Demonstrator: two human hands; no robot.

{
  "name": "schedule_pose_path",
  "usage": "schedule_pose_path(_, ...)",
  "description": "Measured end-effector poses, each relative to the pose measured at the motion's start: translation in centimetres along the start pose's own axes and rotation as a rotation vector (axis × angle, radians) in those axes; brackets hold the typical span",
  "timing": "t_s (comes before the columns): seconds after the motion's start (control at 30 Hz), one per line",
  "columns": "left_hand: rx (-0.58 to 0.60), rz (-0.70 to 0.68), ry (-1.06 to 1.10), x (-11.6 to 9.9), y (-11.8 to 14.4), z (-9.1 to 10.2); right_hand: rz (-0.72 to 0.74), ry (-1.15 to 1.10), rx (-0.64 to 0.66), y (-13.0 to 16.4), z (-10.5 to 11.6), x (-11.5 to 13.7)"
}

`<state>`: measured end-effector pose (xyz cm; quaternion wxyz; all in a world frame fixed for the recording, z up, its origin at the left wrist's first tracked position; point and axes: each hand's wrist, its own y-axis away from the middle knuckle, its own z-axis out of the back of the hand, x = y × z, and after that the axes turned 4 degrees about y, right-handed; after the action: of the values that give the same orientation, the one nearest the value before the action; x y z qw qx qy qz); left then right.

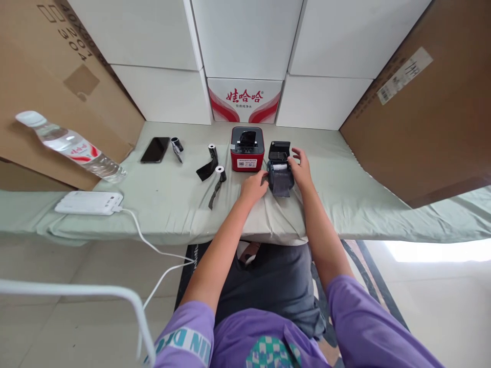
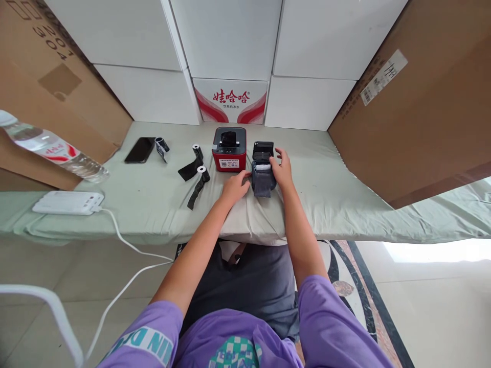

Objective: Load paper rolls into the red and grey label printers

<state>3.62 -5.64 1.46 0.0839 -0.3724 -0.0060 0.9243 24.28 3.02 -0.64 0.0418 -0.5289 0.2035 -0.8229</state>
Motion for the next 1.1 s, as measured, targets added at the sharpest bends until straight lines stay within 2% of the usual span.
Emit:
schedule_pose_path(0.13, 0.001, -0.002, -0.016, 0.0, 0.0, 0.0, -0.079, -0.195, 0.068, -0.9, -1.0, -0.7)
schedule_pose_path(0.2, 0.001, -0.003, -0.023, 0.1, 0.1, 0.0, -0.067, -0.163, 0.074, -0.9, -1.0, -0.7)
schedule_pose_path(0.43, -0.010, -0.025, -0.051, 0.3, 0.2, -0.2, 0.129, 0.484, 0.016, 0.5, 0.2, 1.2)
schedule_pose_path(0.63, -0.002, -0.020, -0.070, 0.2, 0.1, -0.2, 0.112, 0.678, 0.129, 1.1, 0.8, 3.2)
schedule_pose_path(0.7, 0.003, -0.018, -0.074, 0.2, 0.2, -0.1, 0.118, 0.643, 0.132, 1.1, 0.8, 3.0)
schedule_pose_path(0.8, 0.005, -0.024, -0.068, 0.2, 0.2, -0.1, 0.114, 0.414, 0.081, 0.7, 0.3, 1.9)
schedule_pose_path(0.97, 0.007, -0.022, -0.059, 0.2, 0.3, -0.1, -0.047, -0.086, 0.060, -0.4, -0.7, 0.3)
schedule_pose_path(1.1, 0.017, -0.013, -0.052, 0.0, 0.3, 0.0, -0.132, -0.198, 0.075, -0.6, -0.1, 0.8)
